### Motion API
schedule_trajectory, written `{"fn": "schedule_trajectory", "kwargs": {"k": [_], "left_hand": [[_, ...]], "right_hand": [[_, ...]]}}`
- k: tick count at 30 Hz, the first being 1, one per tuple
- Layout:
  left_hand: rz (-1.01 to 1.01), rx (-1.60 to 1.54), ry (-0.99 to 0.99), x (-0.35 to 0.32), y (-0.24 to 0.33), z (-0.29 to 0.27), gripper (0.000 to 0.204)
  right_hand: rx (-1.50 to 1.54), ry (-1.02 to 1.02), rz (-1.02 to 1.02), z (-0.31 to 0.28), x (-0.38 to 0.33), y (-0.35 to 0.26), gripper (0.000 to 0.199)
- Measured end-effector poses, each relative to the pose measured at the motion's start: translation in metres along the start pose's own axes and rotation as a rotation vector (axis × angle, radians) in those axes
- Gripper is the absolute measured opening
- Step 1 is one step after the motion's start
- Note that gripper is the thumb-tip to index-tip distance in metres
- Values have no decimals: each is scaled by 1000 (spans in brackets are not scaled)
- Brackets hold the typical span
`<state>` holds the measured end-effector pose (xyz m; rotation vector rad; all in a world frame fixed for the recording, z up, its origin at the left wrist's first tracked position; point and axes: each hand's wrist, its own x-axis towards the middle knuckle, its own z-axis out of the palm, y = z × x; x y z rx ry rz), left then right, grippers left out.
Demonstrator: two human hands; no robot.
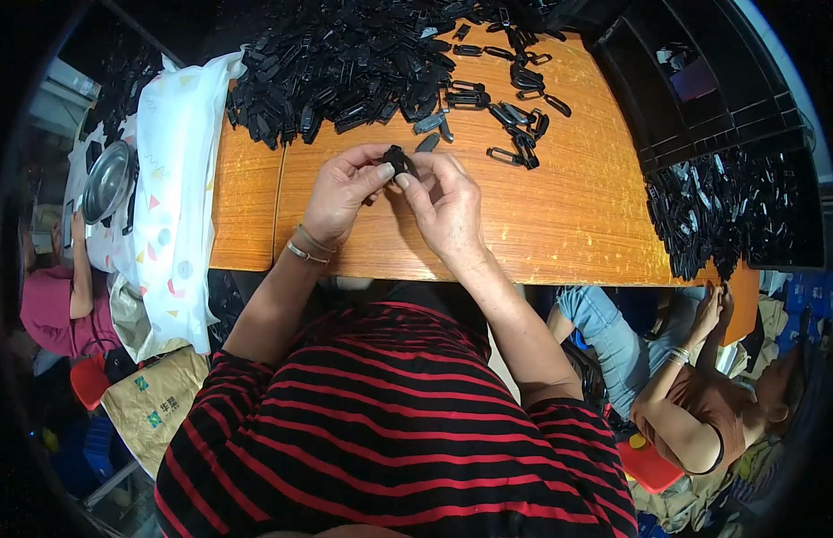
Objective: Manually assembling or sorting small black plastic hardware components at a wooden workbench.
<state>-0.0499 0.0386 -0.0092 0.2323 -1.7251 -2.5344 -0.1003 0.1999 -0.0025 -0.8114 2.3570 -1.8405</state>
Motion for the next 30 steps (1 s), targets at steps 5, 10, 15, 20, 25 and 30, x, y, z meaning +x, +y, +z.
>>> {"fn": "schedule_trajectory", "kwargs": {"k": [5,10,15,20,25,30], "left_hand": [[54,-17,-18,-2,0,-2,29],[66,-63,-11,-4,-1,0,28],[81,-39,-13,-6,-4,-2,29],[70,-37,33,-11,-9,1,29],[134,46,-6,-16,-6,4,29],[222,195,48,-26,-8,17,23]], "right_hand": [[-13,-24,-30,1,-1,-3,21],[57,14,2,3,-2,-6,22],[-47,23,-102,1,0,-5,22],[-202,39,-211,2,-5,-13,23],[-242,54,-212,3,-9,-13,22],[-343,82,-313,13,-19,-7,33]]}}
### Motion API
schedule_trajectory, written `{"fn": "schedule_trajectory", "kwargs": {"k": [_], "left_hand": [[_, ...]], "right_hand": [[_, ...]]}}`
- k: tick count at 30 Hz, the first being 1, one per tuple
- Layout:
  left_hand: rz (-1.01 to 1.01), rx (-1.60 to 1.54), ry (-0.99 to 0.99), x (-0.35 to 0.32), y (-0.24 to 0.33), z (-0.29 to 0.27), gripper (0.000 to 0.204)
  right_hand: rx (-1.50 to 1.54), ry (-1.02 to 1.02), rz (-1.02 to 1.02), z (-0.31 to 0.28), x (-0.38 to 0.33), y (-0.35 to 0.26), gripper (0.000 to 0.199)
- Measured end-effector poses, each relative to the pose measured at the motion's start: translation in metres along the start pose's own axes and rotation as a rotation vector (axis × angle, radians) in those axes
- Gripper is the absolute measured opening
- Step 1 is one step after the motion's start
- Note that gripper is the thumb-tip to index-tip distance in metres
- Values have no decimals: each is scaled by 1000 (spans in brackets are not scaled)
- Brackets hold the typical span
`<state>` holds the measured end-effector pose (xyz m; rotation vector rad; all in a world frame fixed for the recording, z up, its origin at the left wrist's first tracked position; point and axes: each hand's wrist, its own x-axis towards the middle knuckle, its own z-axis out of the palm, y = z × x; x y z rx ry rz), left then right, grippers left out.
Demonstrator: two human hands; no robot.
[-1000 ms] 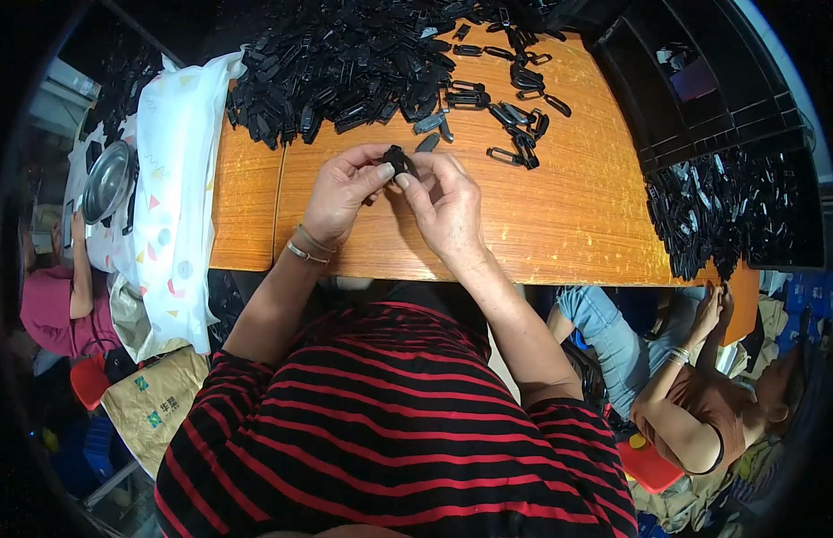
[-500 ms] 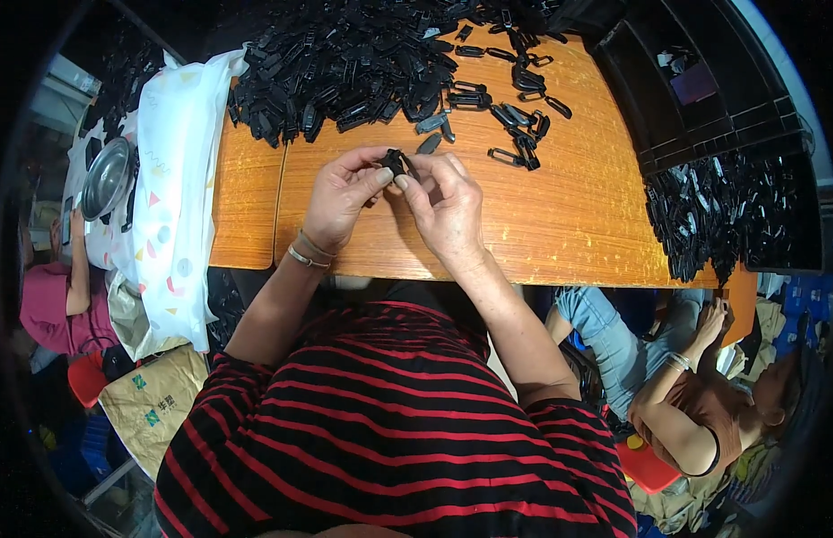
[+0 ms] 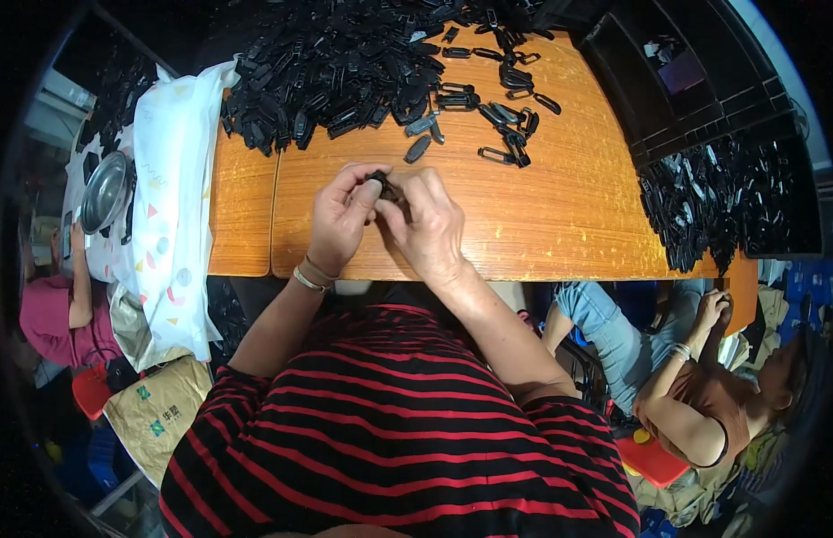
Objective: Manually assembling or sorting small black plastic hardware components at a wooden workbench.
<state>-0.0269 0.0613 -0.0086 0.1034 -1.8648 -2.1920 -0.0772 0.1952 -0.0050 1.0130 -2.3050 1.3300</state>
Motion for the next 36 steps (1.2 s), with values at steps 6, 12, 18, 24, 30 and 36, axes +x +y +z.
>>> {"fn": "schedule_trajectory", "kwargs": {"k": [6,12,18,24,30,36], "left_hand": [[62,-7,-95,1,8,5,18],[-129,-108,-190,9,1,4,24],[-219,84,-228,47,-13,2,26],[599,1230,-336,93,6,4,15],[718,1285,-511,110,2,-4,9],[486,1173,-470,93,-8,-13,14]], "right_hand": [[144,-81,157,7,-10,-9,41],[244,-92,325,2,-15,-10,37],[-35,-316,141,-46,15,52,29],[-652,-335,153,-75,47,88,22],[-663,-479,78,-72,48,88,17],[-325,-379,147,-55,24,65,14]]}}
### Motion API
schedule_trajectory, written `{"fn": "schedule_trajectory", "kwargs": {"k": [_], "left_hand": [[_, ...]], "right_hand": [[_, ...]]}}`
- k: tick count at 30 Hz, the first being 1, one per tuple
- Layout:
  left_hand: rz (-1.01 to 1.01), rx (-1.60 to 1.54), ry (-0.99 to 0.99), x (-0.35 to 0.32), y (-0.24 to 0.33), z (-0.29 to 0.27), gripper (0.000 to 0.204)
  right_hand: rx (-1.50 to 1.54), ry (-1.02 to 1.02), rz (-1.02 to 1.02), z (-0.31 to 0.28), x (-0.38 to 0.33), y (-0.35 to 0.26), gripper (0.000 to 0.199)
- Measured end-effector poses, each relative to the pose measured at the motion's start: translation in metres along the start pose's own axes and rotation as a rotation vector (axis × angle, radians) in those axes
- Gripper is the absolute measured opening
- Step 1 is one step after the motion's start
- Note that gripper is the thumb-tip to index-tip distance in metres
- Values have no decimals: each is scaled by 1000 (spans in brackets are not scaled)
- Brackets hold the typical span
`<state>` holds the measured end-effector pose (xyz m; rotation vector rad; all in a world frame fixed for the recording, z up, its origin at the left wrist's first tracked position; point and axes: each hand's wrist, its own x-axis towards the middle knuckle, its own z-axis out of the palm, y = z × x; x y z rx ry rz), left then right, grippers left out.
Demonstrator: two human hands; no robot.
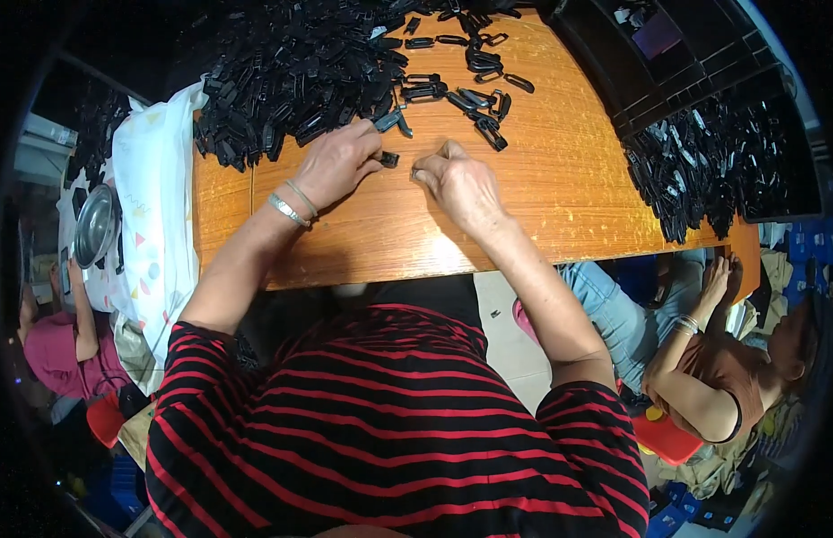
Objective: Manually assembling or sorting small black plastic hardware components at a wooden workbench.
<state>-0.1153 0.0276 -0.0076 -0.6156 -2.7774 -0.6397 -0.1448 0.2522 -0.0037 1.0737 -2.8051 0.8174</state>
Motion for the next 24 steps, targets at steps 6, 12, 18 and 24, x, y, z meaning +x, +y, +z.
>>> {"fn": "schedule_trajectory", "kwargs": {"k": [6,12,18,24], "left_hand": [[-202,-294,129,-18,14,9,18],[-439,-951,264,-26,31,17,19],[-620,-1498,223,-37,40,8,22],[-580,-1425,283,-36,56,-3,25]], "right_hand": [[-54,20,-2,-1,-5,-9,25],[-20,1,-16,0,-11,-3,23],[427,249,81,-1,-11,-46,19],[552,319,60,-2,-10,-63,17]]}}
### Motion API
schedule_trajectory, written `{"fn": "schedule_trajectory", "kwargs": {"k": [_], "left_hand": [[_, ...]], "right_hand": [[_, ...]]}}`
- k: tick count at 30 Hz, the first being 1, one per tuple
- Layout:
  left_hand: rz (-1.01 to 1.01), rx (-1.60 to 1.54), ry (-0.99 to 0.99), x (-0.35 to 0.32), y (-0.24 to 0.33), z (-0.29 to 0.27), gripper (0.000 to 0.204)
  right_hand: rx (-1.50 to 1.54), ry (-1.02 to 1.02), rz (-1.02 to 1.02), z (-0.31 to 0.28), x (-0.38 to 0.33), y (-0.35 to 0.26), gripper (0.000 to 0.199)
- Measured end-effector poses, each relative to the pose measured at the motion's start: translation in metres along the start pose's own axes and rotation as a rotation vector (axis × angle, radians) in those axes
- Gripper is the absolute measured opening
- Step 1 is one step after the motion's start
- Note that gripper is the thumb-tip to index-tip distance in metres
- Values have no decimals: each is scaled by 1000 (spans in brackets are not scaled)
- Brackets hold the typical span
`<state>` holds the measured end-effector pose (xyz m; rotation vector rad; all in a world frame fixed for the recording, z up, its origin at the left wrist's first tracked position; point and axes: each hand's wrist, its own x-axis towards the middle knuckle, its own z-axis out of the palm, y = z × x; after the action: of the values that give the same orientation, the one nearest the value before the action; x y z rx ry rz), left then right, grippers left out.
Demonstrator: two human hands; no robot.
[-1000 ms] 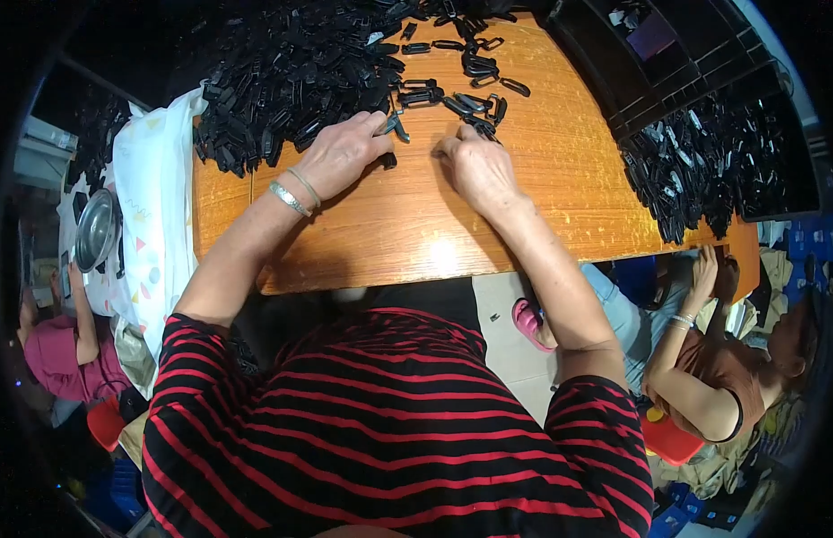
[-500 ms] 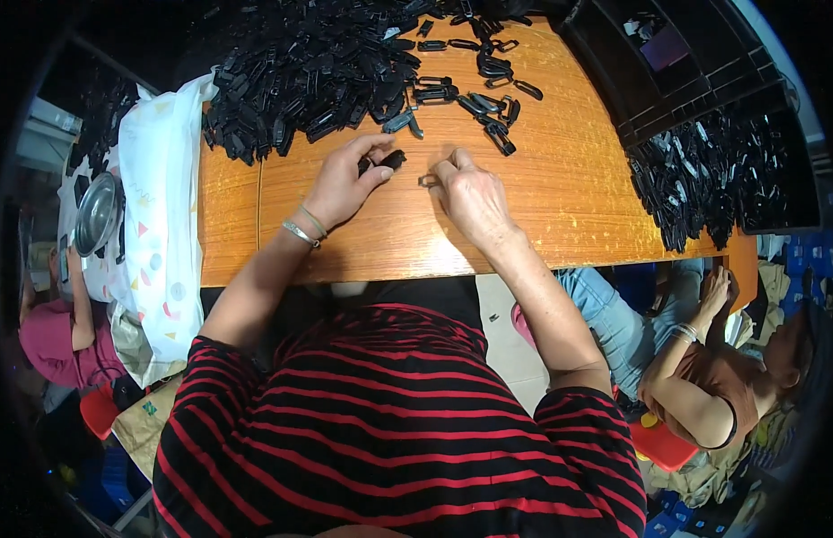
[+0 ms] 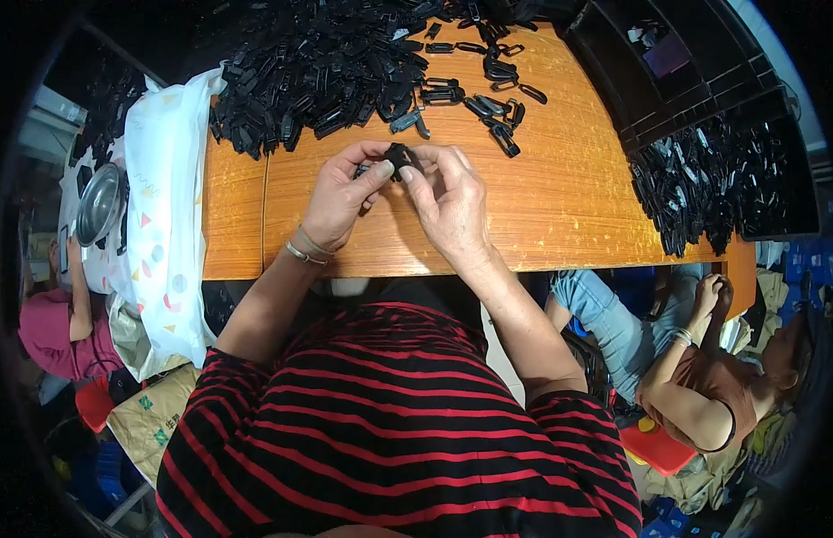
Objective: Manually assembling or sorting small black plastic hardware components at a wooden workbench.
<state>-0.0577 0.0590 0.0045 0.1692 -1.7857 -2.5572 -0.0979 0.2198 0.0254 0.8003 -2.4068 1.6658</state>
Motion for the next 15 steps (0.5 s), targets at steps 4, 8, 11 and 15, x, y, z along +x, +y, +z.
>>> {"fn": "schedule_trajectory", "kwargs": {"k": [4,8,11,15], "left_hand": [[27,25,34,-4,1,1,24],[74,13,38,-7,-5,-2,24],[58,-5,38,-10,-9,-4,26],[75,19,52,-14,-10,-3,29]], "right_hand": [[4,-13,-34,3,-1,3,17],[38,-45,-20,3,-2,6,17],[52,-44,-10,6,-4,7,16],[-57,-10,-69,8,-10,2,20]]}}
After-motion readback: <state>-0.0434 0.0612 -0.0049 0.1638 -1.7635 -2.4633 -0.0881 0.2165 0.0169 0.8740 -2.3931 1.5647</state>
